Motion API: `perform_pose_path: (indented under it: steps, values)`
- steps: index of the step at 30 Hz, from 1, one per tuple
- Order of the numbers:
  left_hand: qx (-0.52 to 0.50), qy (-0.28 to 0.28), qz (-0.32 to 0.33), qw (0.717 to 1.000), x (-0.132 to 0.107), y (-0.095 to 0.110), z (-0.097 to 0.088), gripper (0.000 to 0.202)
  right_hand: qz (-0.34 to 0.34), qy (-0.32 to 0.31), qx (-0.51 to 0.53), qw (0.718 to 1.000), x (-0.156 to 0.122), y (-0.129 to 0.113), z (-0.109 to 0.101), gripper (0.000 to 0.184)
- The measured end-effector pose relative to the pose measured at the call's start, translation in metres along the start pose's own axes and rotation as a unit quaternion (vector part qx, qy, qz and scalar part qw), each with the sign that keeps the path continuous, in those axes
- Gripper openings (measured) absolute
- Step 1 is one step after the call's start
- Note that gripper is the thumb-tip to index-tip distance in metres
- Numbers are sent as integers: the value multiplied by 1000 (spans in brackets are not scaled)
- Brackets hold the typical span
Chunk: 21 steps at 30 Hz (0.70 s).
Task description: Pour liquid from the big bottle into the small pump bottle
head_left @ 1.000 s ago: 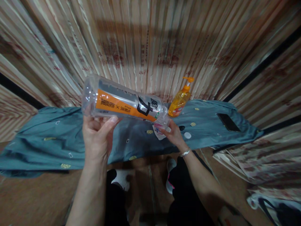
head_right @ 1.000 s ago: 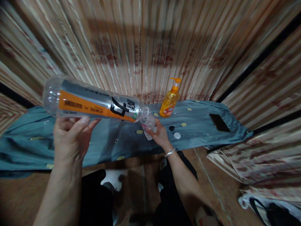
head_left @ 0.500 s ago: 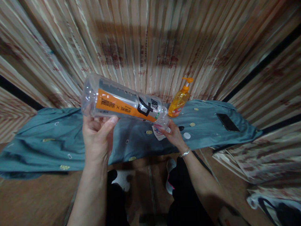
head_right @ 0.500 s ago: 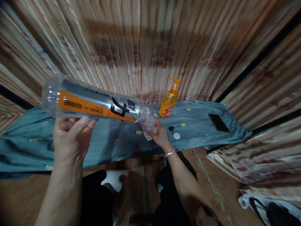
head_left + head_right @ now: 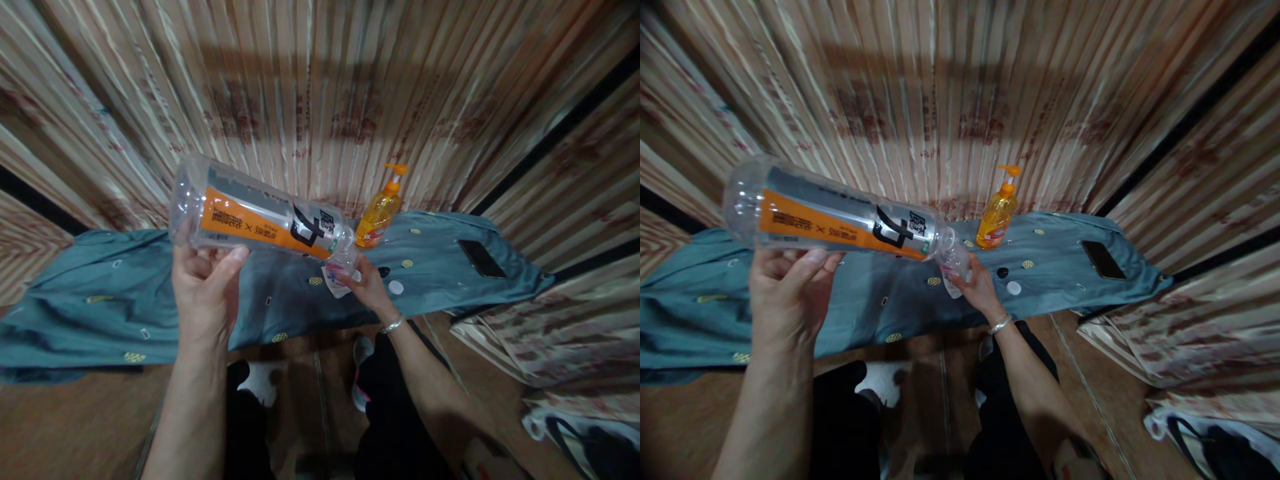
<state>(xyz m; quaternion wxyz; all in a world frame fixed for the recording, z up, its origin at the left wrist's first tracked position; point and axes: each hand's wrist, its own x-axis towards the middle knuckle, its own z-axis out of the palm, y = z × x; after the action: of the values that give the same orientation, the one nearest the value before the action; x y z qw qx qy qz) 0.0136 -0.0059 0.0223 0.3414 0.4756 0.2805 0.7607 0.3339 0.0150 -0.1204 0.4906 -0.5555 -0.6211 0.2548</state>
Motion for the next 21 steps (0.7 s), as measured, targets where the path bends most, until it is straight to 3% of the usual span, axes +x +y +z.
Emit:
perform_pose_path:
  steps: [15,21]
  values:
    - [0,0,6,1000,1,-1,-1,57,7,-7,-9,1000,0,-3,-2,63]
    - [-28,22,38,999,3,-14,-1,67,-14,-9,-14,1000,-1,1,-3,59]
